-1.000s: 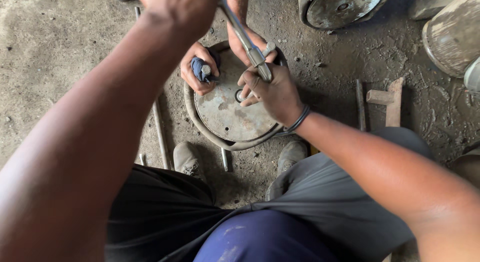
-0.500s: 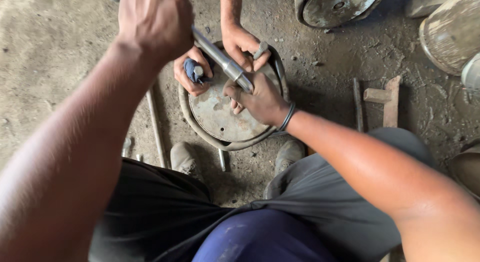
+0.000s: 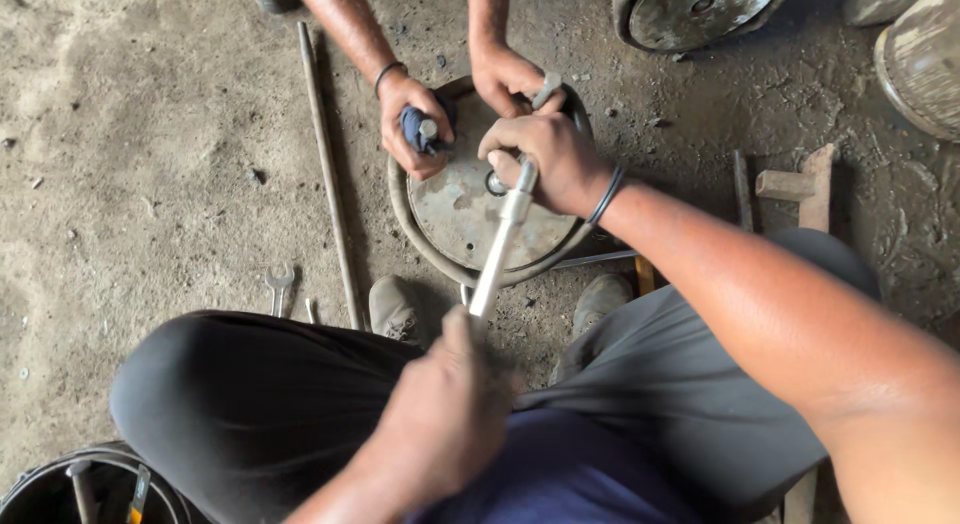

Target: The person uses a wrench and a metal rod to loosen and remove bolts from a circular metal plate. After removing the bolts, the person lifts the plate off the machinery base and places it on the ground.

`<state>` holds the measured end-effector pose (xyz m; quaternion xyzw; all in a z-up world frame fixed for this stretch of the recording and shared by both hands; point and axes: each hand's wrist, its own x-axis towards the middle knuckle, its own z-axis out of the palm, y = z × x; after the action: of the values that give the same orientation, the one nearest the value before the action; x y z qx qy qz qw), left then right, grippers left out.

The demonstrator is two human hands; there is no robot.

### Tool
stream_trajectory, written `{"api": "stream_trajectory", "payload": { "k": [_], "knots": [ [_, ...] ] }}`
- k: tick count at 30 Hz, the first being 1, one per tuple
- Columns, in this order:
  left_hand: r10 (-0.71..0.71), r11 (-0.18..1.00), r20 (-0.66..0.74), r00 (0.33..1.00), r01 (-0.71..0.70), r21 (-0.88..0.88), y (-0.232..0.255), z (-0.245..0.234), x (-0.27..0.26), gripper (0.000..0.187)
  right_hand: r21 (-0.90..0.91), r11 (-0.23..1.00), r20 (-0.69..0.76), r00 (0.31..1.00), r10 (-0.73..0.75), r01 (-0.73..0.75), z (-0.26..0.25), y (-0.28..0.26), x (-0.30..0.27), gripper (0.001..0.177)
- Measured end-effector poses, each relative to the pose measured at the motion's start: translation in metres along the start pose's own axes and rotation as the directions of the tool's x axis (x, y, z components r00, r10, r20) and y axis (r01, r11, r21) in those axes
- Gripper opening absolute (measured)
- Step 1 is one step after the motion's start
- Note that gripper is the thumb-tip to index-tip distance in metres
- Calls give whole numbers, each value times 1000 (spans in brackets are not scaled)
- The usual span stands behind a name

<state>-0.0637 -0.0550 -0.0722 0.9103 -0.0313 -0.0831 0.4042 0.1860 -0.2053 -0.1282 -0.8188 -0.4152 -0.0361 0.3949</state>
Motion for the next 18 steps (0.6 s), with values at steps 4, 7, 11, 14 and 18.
{"api": "stream_trajectory", "payload": {
  "k": [4, 7, 11, 14, 18],
  "knots": [
    [-69, 940, 99, 993, 98, -326, 2, 11, 11, 46, 101, 994, 137, 990, 24, -38, -9, -1, 6, 16],
    [-271, 848, 210, 939, 336, -410, -3, -10, 24, 15, 140, 989, 244, 970, 9, -44, -18, -5, 8, 18],
    [-195, 965, 118, 974, 212, -157, 3, -43, 28, 14, 59, 990, 208, 969, -136, 127, -29, -12, 3, 11],
    [-204, 977, 90, 975, 196, 86, -2, -72, 42, 18, 156, 984, 177, 978, -109, 81, -40, -10, 4, 10],
    [-112, 800, 35, 993, 69, 596, -11, -114, 89, 17, 244, 964, 126, 989, 79, -108, -36, -6, 6, 9]
  ]
}}
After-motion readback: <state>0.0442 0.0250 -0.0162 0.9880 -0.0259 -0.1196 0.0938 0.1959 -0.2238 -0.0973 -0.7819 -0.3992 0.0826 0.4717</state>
